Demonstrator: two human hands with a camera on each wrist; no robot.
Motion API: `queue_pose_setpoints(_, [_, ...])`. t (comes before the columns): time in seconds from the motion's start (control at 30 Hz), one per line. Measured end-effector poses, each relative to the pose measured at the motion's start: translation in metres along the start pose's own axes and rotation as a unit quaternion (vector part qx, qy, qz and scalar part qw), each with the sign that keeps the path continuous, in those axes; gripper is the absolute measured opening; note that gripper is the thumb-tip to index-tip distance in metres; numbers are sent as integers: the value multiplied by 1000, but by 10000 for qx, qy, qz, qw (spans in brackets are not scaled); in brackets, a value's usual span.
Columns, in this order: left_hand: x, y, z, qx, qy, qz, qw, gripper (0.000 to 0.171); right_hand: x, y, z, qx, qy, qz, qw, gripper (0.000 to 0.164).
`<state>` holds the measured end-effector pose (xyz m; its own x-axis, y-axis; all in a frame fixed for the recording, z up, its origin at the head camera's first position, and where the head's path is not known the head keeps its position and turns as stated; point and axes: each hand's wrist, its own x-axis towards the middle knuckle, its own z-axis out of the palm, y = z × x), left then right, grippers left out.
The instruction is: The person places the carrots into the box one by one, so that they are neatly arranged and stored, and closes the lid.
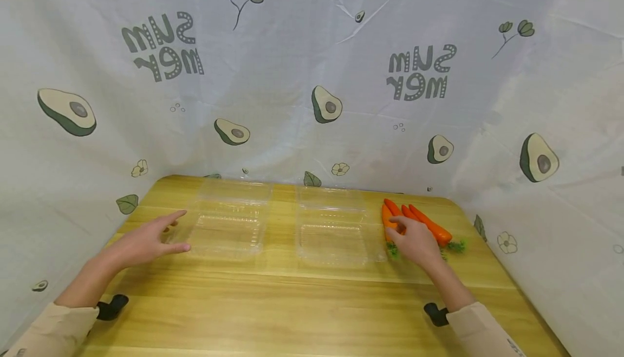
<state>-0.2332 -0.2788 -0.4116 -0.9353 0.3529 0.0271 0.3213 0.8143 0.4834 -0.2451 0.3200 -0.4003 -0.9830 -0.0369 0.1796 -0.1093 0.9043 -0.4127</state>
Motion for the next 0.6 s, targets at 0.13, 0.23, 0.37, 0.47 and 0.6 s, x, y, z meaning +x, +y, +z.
queue_pose_setpoints(0.13, [2,1,2,-47,47,39,10000,96,-2,2,-2,89,15,233,9997,44])
queue_pose_setpoints(0.23, [4,2,3,-63,46,45,10000,97,-4,5,-2,128,-2,441,9989,47])
queue_pose_setpoints(0.37, [3,3,4,-72,19,-31,10000,99,-4,8,-3,123,-27,546,9984,50])
queue_pose_setpoints(0.47, [1,4,4,-53,13,-84,9999,98,-4,9,-3,113,-32,548,9984,52])
queue_pose_setpoints(0.6, [0,5,4,-6,22,-61,10000,97,-6,12,-1,59,-87,666,9977,55])
